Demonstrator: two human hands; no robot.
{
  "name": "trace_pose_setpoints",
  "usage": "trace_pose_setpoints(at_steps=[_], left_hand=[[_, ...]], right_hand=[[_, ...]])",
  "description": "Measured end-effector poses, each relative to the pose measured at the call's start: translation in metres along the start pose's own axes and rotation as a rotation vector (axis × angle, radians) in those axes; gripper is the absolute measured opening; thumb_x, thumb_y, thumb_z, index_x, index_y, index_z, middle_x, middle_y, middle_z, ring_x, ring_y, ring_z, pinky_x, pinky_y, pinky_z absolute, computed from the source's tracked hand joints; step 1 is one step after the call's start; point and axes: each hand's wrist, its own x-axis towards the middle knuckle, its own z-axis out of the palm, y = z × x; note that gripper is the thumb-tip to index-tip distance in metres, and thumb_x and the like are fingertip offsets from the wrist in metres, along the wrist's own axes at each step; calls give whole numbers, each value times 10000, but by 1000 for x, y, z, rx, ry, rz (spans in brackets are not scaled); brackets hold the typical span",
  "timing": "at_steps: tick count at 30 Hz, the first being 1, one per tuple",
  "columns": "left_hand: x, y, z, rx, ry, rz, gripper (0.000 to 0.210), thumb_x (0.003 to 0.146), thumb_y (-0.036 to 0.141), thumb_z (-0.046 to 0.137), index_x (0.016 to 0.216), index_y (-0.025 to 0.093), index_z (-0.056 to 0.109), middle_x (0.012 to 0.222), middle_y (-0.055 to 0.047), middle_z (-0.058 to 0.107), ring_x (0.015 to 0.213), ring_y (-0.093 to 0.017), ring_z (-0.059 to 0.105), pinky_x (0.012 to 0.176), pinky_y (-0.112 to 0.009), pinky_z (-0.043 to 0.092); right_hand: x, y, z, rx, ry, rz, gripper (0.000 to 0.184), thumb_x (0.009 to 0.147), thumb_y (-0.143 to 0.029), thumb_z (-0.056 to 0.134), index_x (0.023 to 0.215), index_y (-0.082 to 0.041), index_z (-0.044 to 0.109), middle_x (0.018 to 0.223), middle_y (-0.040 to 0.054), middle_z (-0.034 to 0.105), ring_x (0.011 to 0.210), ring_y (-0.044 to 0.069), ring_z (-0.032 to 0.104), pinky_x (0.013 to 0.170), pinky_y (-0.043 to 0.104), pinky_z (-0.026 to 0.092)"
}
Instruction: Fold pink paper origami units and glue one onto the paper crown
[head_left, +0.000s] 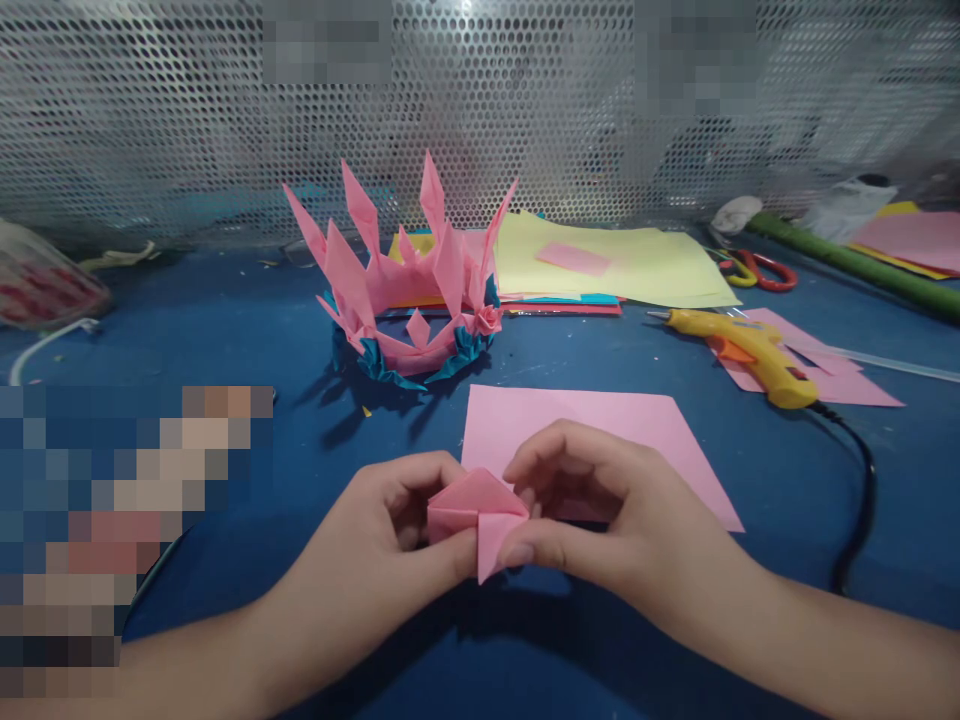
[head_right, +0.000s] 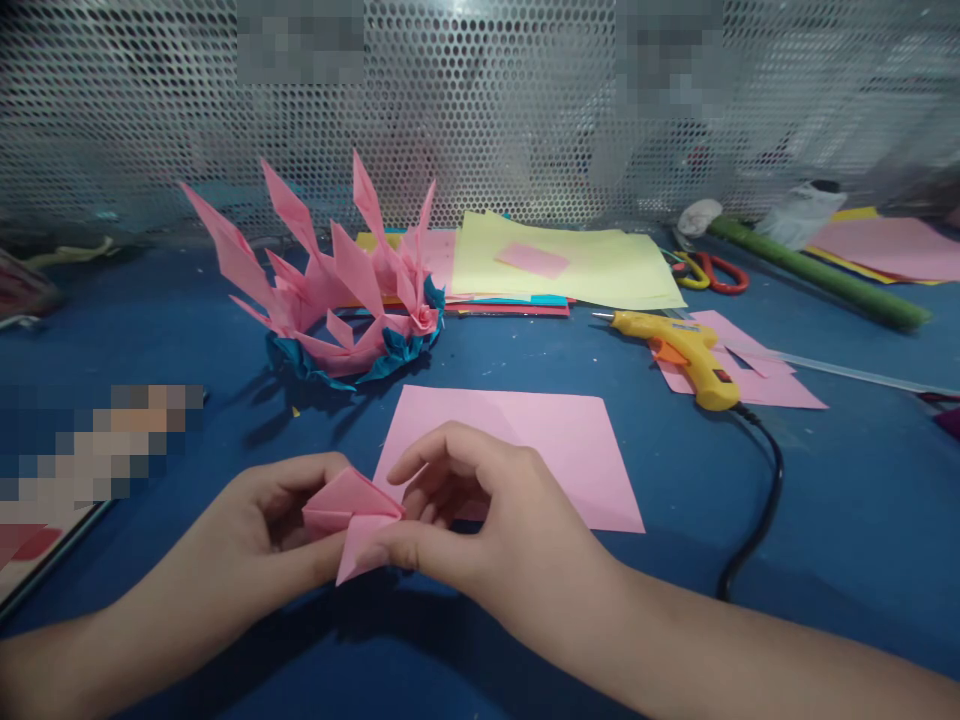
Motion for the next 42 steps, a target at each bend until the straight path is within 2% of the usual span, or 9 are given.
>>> trace_pose_setpoints(at_steps=[6, 14, 17, 20, 24, 28, 32, 37, 42], left_hand=[[-1, -1, 0, -2, -17, 8, 254, 631, 107, 888, 622, 162, 641, 589, 85, 529, 580, -78, 420, 544, -143, 381], [-2, -2, 0, 36, -7, 3, 241, 652, 156, 887, 639, 168, 647, 600, 84, 518, 574, -80, 413, 551, -155, 399], [-3, -3, -1, 68, -35, 5, 223, 717, 197, 854, 657, 175, 640, 601, 94, 497, 555, -71, 404, 554, -155, 413], [-3, -5, -3, 70, -50, 6, 170, 715, 180, 852, 739, 187, 684, 664, 80, 582, 608, -82, 504, 594, -157, 457], [-2, -6, -4, 29, -50, 4, 343, 582, 47, 896, 839, 220, 750, 791, 58, 710, 768, -126, 637, 711, -173, 516], [-1, -3, -3, 80, 4, 42, 62, 755, 208, 819, 739, 196, 761, 690, 32, 706, 670, -123, 622, 646, -188, 508], [-2, 0, -3, 165, 22, 69, 171, 838, 309, 748, 724, 188, 789, 682, 1, 730, 675, -143, 621, 663, -217, 504], [0, 1, -3, 203, 2, 134, 149, 867, 299, 724, 797, 221, 831, 928, -19, 749, 841, -167, 642, 760, -220, 506], [1, -1, -4, 162, 1, 160, 154, 842, 201, 718, 693, 200, 759, 755, 24, 652, 685, -115, 579, 632, -183, 475]], right_hand=[[4, -3, 0, -66, 19, 86, 203, 665, -258, 919, 650, -180, 732, 632, -52, 679, 604, 86, 555, 574, 178, 442], [4, -5, 1, -110, 35, 105, 218, 667, -327, 904, 631, -180, 747, 628, -15, 705, 607, 119, 575, 583, 215, 468], [4, -5, 1, -122, 33, 98, 206, 672, -307, 905, 639, -178, 748, 638, -17, 718, 615, 112, 582, 581, 202, 462], [5, -4, 0, -120, 49, 91, 211, 675, -285, 908, 639, -178, 730, 636, -26, 724, 612, 108, 608, 581, 194, 477], [7, -4, -2, -63, 50, 63, 216, 690, -284, 903, 665, -184, 714, 696, -13, 768, 669, 134, 697, 642, 213, 540], [7, -5, -1, -72, 34, 55, 235, 688, -275, 906, 644, -178, 697, 624, -33, 725, 598, 118, 667, 588, 203, 528], [6, -4, 0, -79, 39, 44, 216, 695, -254, 901, 660, -170, 704, 633, -39, 706, 563, 83, 594, 548, 180, 480], [5, 1, -1, -158, 49, 26, 180, 727, -211, 857, 670, -166, 692, 611, -50, 652, 545, 73, 525, 521, 181, 433], [5, 4, -2, -125, -10, 53, 236, 710, -304, 885, 701, -165, 695, 630, -40, 648, 553, 83, 520, 526, 192, 433]])
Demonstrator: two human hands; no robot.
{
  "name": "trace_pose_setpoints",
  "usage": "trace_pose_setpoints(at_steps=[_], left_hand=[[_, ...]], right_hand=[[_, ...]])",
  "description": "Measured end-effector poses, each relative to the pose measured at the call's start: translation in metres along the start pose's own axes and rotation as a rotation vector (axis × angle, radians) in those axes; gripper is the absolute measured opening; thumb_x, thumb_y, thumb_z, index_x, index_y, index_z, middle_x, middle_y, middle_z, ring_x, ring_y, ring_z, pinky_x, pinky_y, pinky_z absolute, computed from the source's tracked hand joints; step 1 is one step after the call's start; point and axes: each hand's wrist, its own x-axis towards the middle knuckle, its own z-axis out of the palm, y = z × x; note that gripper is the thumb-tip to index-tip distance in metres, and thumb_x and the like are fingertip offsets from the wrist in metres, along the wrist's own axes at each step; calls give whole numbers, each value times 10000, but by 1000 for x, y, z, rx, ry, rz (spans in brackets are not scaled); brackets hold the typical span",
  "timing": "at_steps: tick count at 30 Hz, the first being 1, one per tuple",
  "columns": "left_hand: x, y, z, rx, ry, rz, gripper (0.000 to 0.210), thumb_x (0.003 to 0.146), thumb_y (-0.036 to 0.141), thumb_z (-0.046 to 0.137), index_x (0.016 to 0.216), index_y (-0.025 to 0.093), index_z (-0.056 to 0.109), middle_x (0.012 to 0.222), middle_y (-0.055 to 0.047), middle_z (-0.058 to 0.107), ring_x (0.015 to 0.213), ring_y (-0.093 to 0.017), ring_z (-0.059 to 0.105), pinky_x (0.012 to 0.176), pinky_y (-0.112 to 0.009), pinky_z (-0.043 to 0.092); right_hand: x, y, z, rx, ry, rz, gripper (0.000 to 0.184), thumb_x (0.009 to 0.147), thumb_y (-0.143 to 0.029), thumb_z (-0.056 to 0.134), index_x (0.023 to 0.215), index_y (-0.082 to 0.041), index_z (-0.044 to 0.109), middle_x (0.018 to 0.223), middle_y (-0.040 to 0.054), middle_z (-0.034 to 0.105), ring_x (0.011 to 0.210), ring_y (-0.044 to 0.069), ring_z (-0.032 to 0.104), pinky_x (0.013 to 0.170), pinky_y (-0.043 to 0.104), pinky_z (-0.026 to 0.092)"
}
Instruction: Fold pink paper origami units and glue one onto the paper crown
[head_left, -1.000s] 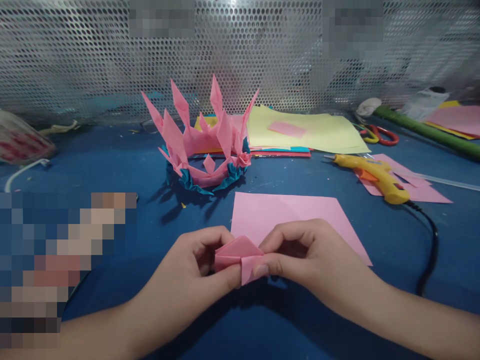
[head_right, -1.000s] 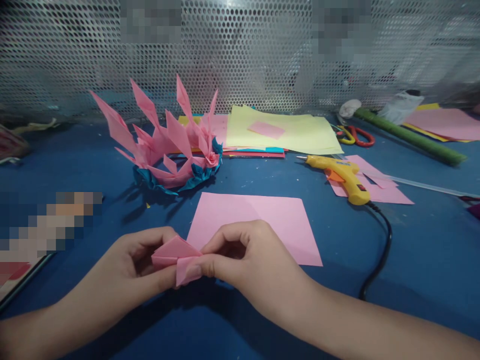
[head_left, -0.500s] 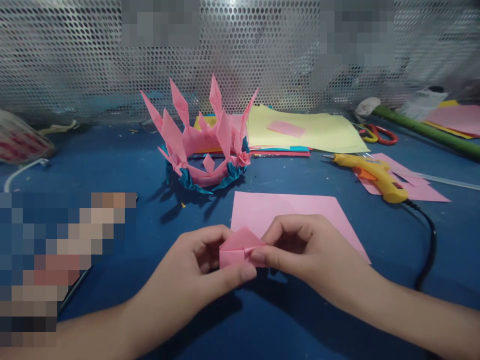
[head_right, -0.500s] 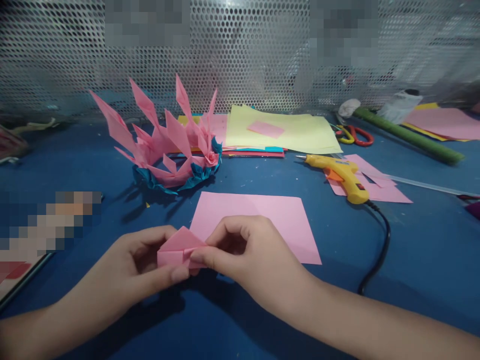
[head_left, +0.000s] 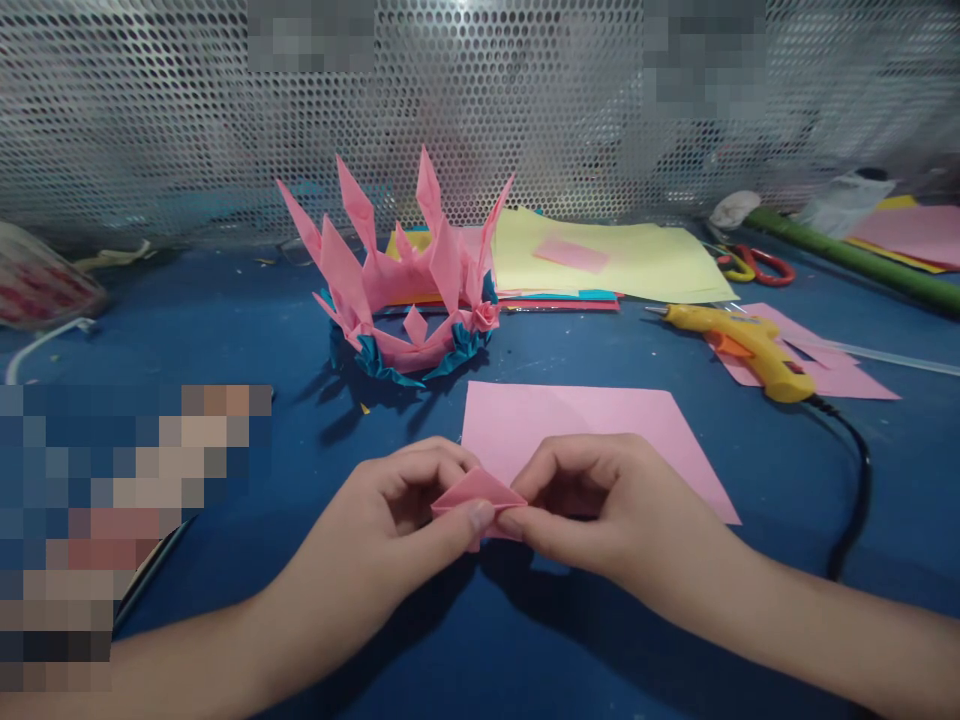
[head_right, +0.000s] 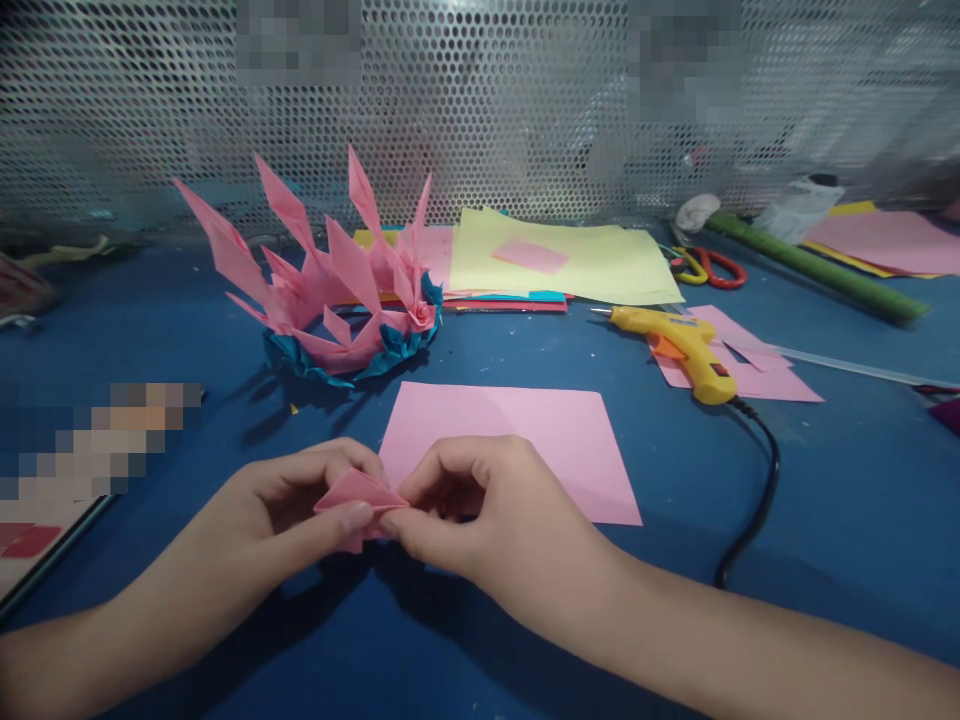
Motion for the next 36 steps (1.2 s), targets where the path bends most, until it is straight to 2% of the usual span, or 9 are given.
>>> trace_pose_setpoints(at_steps=[5, 11, 17, 20, 25, 28, 31, 34, 36], left_hand=[[-2, 0, -1, -58, -49, -45, 131, 861, 219, 717, 734, 214, 749, 696, 49, 645, 680, -109, 588, 661, -176, 487], [-5, -2, -3, -32, -93, 28, 78, 834, 212, 760, 783, 252, 803, 731, 35, 684, 696, -122, 605, 655, -183, 488], [-5, -10, -4, -84, -91, 48, 217, 794, 146, 758, 621, 213, 645, 729, 49, 645, 643, -99, 552, 598, -168, 453], [-5, -11, -3, -46, -81, 36, 217, 770, 124, 755, 613, 210, 633, 723, 43, 650, 646, -105, 550, 598, -174, 454], [-3, -7, -3, -37, -55, 38, 195, 796, 156, 748, 621, 209, 682, 676, 49, 635, 617, -98, 533, 614, -177, 462], [-2, -5, -4, -42, -62, 30, 113, 830, 198, 742, 720, 222, 753, 706, 39, 659, 654, -107, 573, 643, -177, 478], [-2, -5, -5, -42, -18, 26, 120, 865, 238, 735, 749, 219, 757, 770, 32, 657, 718, -112, 593, 670, -166, 481], [-3, -7, -5, -67, 49, 25, 162, 872, 274, 753, 730, 209, 708, 800, 43, 621, 715, -100, 564, 658, -150, 476], [-3, -9, -4, -116, 69, 9, 190, 868, 296, 768, 725, 209, 679, 794, 51, 620, 707, -93, 559, 647, -140, 476]], right_hand=[[0, -2, 0, -2, -18, -8, 295, 711, -376, 889, 726, -162, 685, 634, -39, 626, 568, 87, 507, 527, 196, 403], [-2, -4, 2, -166, -107, -11, 370, 719, -460, 874, 676, -159, 662, 571, -62, 534, 527, 78, 400, 467, 202, 312], [-4, 1, 2, -306, -143, -124, 494, 860, -524, 734, 583, -167, 534, 550, -70, 401, 531, 80, 322, 473, 225, 258], [-5, 2, 2, -356, -161, -164, 483, 925, -517, 653, 606, -166, 559, 566, -60, 395, 551, 93, 331, 493, 231, 271], [-6, -1, 2, -346, -171, -175, 409, 978, -432, 534, 673, -170, 608, 615, -13, 510, 596, 129, 455, 535, 239, 349], [-6, 1, 1, -369, -163, -214, 306, 972, -264, 487, 696, -179, 588, 647, -5, 566, 608, 129, 517, 576, 227, 398], [-6, 2, -1, -415, -124, -281, 252, 916, -96, 458, 706, -186, 565, 656, -19, 575, 581, 106, 504, 574, 206, 395], [-5, -1, -2, -421, -72, -327, 235, 909, -70, 454, 775, -190, 606, 639, -42, 521, 567, 101, 465, 559, 196, 383], [-5, -4, -2, -398, -52, -342, 233, 944, -97, 446, 852, -190, 638, 694, -33, 567, 614, 104, 498, 589, 191, 402]])
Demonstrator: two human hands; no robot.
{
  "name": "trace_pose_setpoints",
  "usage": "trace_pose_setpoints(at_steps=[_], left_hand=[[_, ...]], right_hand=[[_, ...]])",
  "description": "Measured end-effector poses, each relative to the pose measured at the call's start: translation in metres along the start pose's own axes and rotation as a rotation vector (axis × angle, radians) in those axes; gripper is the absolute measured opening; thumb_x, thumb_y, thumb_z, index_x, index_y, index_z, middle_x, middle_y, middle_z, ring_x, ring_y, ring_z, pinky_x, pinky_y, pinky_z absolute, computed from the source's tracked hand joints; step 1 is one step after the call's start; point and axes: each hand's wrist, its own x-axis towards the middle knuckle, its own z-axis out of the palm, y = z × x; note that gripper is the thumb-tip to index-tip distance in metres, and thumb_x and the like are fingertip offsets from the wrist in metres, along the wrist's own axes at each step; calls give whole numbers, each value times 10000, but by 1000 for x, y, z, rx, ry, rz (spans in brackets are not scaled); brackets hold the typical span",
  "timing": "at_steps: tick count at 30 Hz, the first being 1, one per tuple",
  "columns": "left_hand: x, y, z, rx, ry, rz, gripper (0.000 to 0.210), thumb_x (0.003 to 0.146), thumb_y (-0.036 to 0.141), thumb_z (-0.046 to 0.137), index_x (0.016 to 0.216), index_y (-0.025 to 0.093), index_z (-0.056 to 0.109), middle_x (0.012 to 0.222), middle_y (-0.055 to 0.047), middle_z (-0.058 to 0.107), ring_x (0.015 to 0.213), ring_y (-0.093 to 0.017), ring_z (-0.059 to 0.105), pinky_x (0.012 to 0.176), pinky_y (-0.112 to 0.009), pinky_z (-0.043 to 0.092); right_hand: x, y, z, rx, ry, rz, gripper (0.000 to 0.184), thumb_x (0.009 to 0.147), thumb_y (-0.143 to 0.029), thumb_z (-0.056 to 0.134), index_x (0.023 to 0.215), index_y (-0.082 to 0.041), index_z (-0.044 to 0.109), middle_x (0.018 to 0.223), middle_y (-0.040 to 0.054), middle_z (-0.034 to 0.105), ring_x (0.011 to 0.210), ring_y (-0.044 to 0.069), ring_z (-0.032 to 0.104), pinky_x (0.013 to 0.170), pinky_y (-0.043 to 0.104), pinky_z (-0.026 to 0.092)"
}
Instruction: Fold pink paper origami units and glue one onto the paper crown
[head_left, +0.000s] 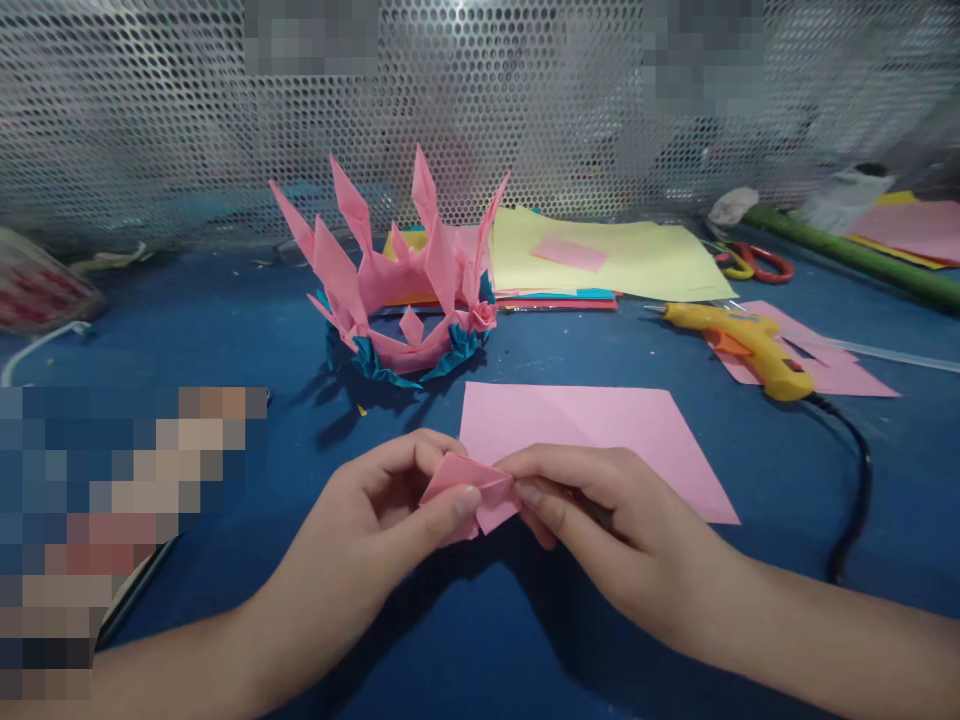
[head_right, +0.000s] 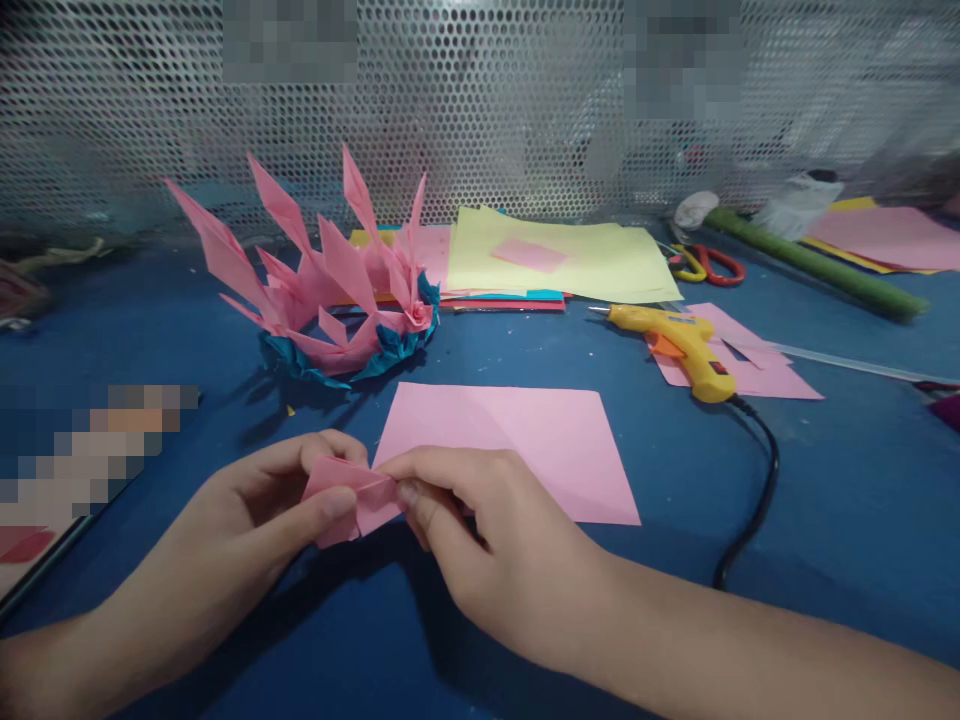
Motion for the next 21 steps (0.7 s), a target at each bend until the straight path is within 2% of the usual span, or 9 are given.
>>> trace_pose_setpoints(at_steps=[3, 6, 11, 15, 18, 20, 21], left_hand=[[0, -1, 1, -80, 11, -26, 218, 843, 301, 802, 705, 210, 660, 715, 66, 642, 651, -76, 554, 610, -119, 467], [-2, 0, 4, -147, 2, -43, 233, 801, 264, 843, 676, 205, 656, 640, 75, 663, 594, -62, 556, 580, -107, 463], [-2, 0, 4, -144, -24, -43, 228, 831, 259, 822, 699, 205, 643, 691, 60, 695, 634, -72, 602, 607, -122, 484], [1, -3, 1, -155, 38, -31, 276, 816, 319, 840, 731, 214, 599, 718, 88, 634, 643, -60, 541, 596, -103, 451], [3, -2, 2, -172, 34, -57, 256, 844, 327, 817, 795, 232, 584, 719, 92, 639, 656, -66, 557, 614, -117, 465], [4, 0, 4, -204, 8, -40, 248, 848, 319, 814, 859, 257, 574, 717, 97, 654, 630, -65, 564, 601, -124, 467], [3, 1, 5, -227, -3, -28, 261, 847, 313, 816, 886, 273, 562, 726, 102, 663, 621, -64, 568, 592, -124, 467]], right_hand=[[0, -1, 0, -37, -27, 26, 232, 1003, -237, 479, 834, -182, 628, 721, -16, 597, 624, 109, 497, 564, 196, 390], [0, 3, 2, -127, -39, -28, 336, 1010, -337, 528, 712, -183, 551, 639, -37, 513, 562, 98, 433, 530, 205, 343], [0, 9, 5, -140, -45, -64, 306, 984, -196, 531, 681, -189, 499, 639, -39, 528, 572, 91, 468, 563, 200, 355], [-1, 9, 6, -154, -61, -16, 275, 888, -89, 570, 655, -197, 470, 605, -66, 456, 542, 87, 394, 518, 210, 320], [-2, 9, 6, -21, -14, 27, 117, 872, -144, 661, 877, -214, 567, 709, -63, 550, 610, 99, 501, 582, 203, 423], [-2, 10, 5, 56, 64, 2, 285, 836, -173, 750, 1027, -239, 549, 811, -59, 597, 684, 105, 559, 649, 199, 485], [-2, 11, 5, 61, 102, -37, 332, 820, -163, 771, 1041, -246, 538, 843, -59, 603, 708, 102, 569, 669, 191, 499]])
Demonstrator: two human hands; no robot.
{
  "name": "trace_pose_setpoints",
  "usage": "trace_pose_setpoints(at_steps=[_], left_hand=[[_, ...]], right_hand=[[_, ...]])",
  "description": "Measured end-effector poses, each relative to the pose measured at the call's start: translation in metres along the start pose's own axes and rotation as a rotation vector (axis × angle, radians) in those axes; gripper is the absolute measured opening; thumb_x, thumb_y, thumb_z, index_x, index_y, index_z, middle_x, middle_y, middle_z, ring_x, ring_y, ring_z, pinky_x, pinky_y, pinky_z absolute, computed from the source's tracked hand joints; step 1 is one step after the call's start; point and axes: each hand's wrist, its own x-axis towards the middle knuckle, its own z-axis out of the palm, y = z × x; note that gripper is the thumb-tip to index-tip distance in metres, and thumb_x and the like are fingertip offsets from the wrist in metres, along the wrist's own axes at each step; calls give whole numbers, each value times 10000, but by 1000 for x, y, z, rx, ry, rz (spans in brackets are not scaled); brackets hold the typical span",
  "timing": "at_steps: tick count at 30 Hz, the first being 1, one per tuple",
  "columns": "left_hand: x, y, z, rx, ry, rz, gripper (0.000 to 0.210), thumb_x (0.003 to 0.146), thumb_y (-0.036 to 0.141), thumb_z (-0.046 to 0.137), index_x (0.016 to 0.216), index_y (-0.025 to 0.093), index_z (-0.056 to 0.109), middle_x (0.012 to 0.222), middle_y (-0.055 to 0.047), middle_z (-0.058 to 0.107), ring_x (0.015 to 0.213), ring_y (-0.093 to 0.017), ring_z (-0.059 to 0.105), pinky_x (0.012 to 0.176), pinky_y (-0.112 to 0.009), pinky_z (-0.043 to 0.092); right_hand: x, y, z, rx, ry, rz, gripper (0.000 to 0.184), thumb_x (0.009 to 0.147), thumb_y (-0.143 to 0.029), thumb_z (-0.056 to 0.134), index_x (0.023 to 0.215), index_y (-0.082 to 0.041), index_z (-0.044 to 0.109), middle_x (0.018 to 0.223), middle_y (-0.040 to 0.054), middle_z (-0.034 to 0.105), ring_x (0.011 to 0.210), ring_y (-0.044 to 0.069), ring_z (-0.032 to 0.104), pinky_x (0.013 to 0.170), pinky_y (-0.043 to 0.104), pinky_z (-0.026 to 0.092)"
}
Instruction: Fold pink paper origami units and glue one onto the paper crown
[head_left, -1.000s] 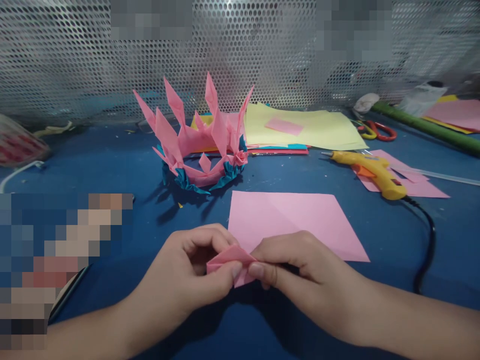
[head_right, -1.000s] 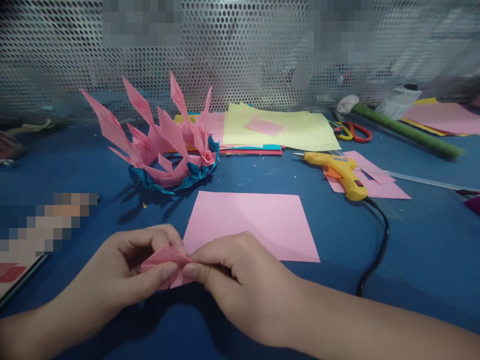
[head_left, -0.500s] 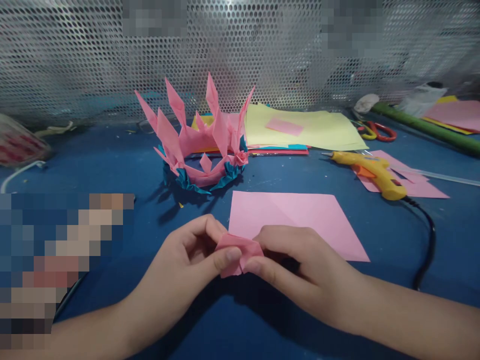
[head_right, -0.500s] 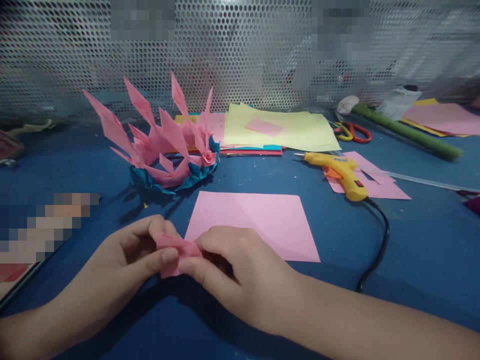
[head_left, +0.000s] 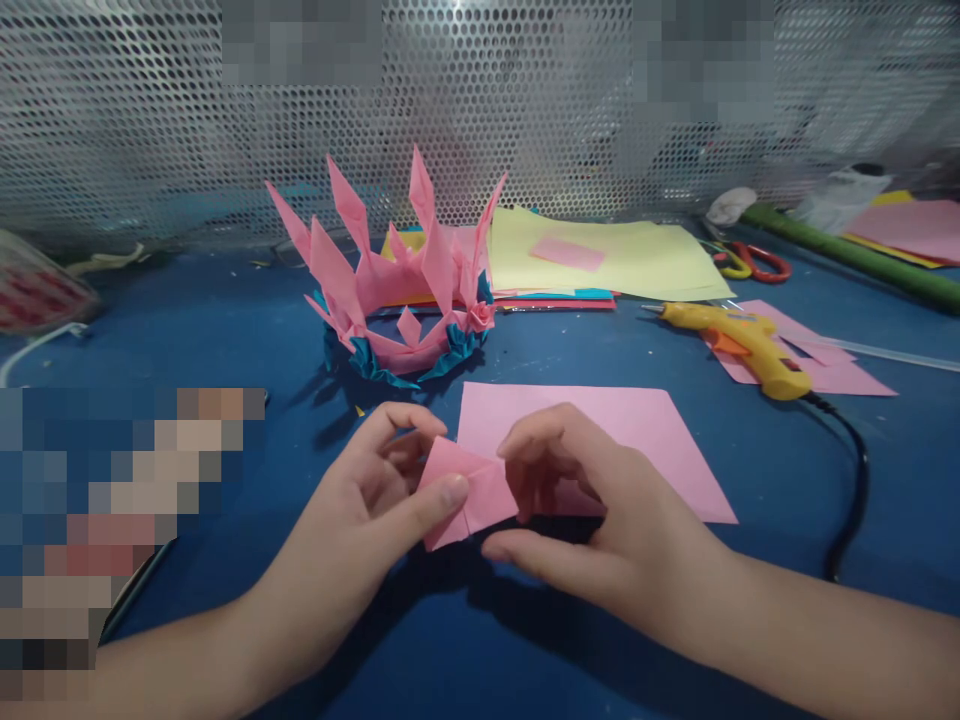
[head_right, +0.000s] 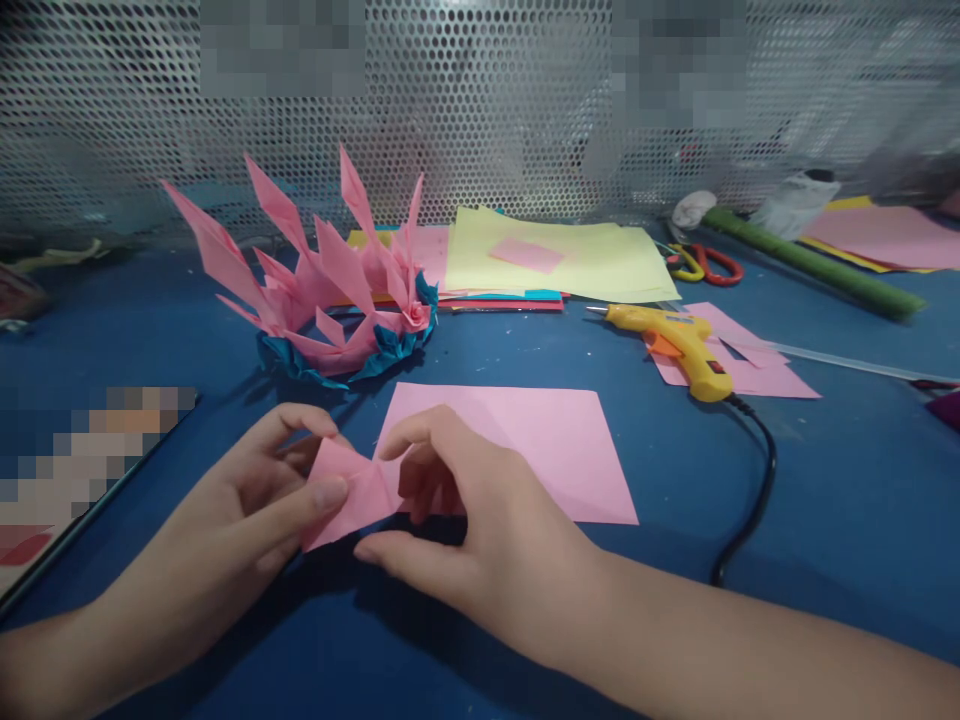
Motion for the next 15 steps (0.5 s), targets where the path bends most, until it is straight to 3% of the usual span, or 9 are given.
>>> trace_pose_setpoints(at_steps=[6, 11, 15], left_hand=[[-4, -2, -1, 46, 2, 43, 175, 897, 312, 762, 986, 376, 625, 789, 122, 664, 655, -58, 562, 616, -101, 473], [-1, -4, -5, 242, 55, 55, 127, 903, 254, 738, 832, 340, 797, 861, 97, 760, 826, -66, 643, 738, -77, 468], [0, -5, -6, 226, 110, -18, 82, 866, 325, 777, 892, 382, 830, 957, 83, 824, 931, -124, 701, 789, -142, 511]], right_hand=[[-1, -1, -2, -169, 41, -253, 212, 834, -26, 680, 926, -199, 600, 863, -30, 625, 760, 86, 579, 711, 166, 497], [0, -5, -2, -190, 79, -283, 149, 844, -12, 634, 896, -149, 655, 843, 8, 649, 758, 88, 602, 714, 161, 510], [2, -7, -3, -192, 112, -286, 123, 838, -17, 663, 861, -137, 678, 810, 12, 669, 750, 82, 620, 736, 142, 520]])
